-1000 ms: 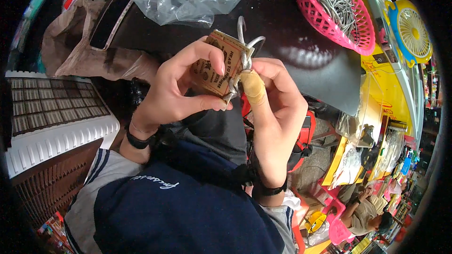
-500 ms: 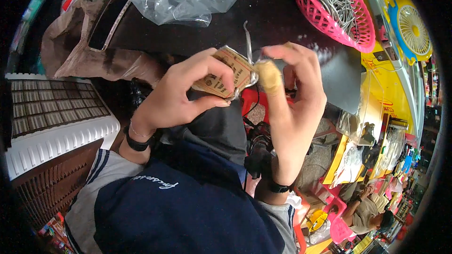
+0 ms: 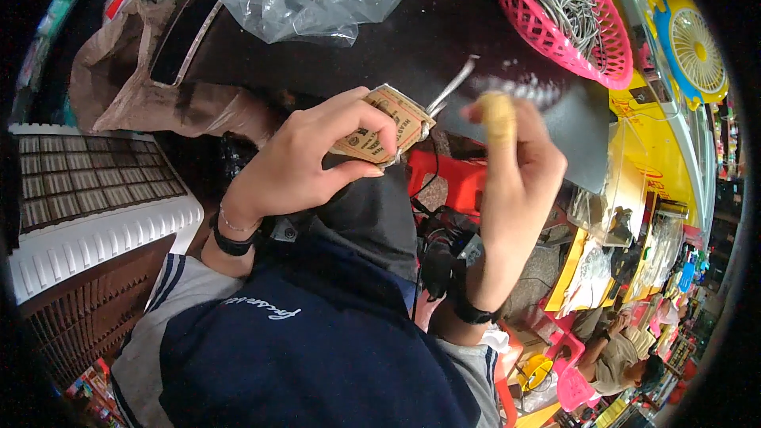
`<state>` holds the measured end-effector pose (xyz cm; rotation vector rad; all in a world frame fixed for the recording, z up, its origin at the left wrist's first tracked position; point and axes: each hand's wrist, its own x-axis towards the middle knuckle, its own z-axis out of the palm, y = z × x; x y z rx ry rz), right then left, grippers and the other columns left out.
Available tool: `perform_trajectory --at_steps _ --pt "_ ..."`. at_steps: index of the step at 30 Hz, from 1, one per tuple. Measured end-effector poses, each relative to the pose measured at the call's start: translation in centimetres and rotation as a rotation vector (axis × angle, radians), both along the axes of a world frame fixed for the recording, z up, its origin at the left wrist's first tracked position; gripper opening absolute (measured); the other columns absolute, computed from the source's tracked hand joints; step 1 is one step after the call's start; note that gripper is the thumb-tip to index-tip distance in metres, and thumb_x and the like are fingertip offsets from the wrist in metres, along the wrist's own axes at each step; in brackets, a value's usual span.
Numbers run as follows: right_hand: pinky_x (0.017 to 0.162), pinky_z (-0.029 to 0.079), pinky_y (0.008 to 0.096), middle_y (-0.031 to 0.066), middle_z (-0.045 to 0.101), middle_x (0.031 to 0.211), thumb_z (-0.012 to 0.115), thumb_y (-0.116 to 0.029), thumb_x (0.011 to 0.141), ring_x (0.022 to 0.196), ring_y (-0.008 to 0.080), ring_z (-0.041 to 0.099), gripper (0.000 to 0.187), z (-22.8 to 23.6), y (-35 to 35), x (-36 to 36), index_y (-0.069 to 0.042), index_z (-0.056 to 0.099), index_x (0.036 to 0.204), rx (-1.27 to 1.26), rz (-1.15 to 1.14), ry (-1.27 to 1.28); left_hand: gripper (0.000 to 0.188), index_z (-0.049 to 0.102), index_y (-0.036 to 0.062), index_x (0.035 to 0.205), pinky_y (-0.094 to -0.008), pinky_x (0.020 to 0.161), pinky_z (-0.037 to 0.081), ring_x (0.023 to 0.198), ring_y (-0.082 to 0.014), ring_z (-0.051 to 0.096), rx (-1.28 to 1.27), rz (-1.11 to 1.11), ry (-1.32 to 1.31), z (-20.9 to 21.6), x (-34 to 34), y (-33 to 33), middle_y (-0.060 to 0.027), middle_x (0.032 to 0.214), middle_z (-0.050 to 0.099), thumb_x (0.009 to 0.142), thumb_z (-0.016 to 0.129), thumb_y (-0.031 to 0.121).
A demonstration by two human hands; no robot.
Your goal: Threading elastic bands through leather shoe components and product tags.
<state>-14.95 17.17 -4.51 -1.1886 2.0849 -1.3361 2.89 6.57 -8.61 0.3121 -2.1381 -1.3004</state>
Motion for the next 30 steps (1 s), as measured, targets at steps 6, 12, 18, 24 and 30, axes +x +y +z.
perform_trajectory --at_steps 6,12,18,24,30 --pt "0.071 0.041 0.0205 0.005 0.058 0.092 0.062 -0.003 0.085 0.08 0.0096 0.053 0.013 -1.0 -0.4 1.7 0.007 0.064 0.093 -0.093 0.187 -0.296 0.03 0.056 0.0066 0.092 -0.0354 0.074 0.05 0.092 -0.0302 0.062 0.027 -0.049 -0.132 0.1 -0.2 0.8 -0.0107 0.094 0.058 0.068 0.072 -0.002" --pt "0.072 0.043 0.0204 0.0061 0.06 0.093 0.062 0.004 0.082 0.081 0.0091 0.055 0.013 -2.3 -0.5 3.2 0.004 0.066 0.094 -0.225 0.166 -0.26 0.022 0.057 0.0041 0.085 -0.0315 0.068 0.049 0.084 -0.0289 0.063 -0.068 0.132 0.091 -0.3 -1.2 1.1 -0.0125 0.094 0.06 0.069 0.072 0.001" --pt "0.06 0.041 0.0207 0.0081 0.066 0.086 0.063 0.0 0.084 0.066 0.0068 0.051 0.012 -2.2 -0.6 0.7 0.004 0.067 0.094 -0.313 0.111 -0.578 0.021 0.062 0.004 0.091 -0.0304 0.071 0.051 0.084 -0.0273 0.063 -0.011 0.0 0.025 0.2 -0.9 1.2 -0.0123 0.096 0.062 0.072 0.069 -0.001" --pt "0.053 0.033 0.0185 0.0086 0.066 0.082 0.062 0.0 0.084 0.059 0.0046 0.043 0.017 -1.7 -1.1 -0.7 0.004 0.064 0.101 -0.36 0.213 -0.806 0.03 0.065 0.006 0.101 -0.0321 0.074 0.052 0.086 -0.0271 0.064 0.01 -0.165 -0.088 -0.1 -1.0 1.2 -0.0103 0.103 0.063 0.072 0.068 -0.001" --pt "0.06 0.034 0.0189 0.0114 0.065 0.09 0.058 -0.008 0.09 0.062 0.0057 0.04 0.021 -1.7 -0.5 -2.4 0.003 0.061 0.107 -0.457 0.165 -0.665 0.022 0.067 0.0042 0.093 -0.0315 0.071 0.051 0.08 -0.0268 0.064 -0.013 -0.259 -0.074 -0.6 -0.9 0.8 -0.0095 0.093 0.065 0.071 0.07 0.003"
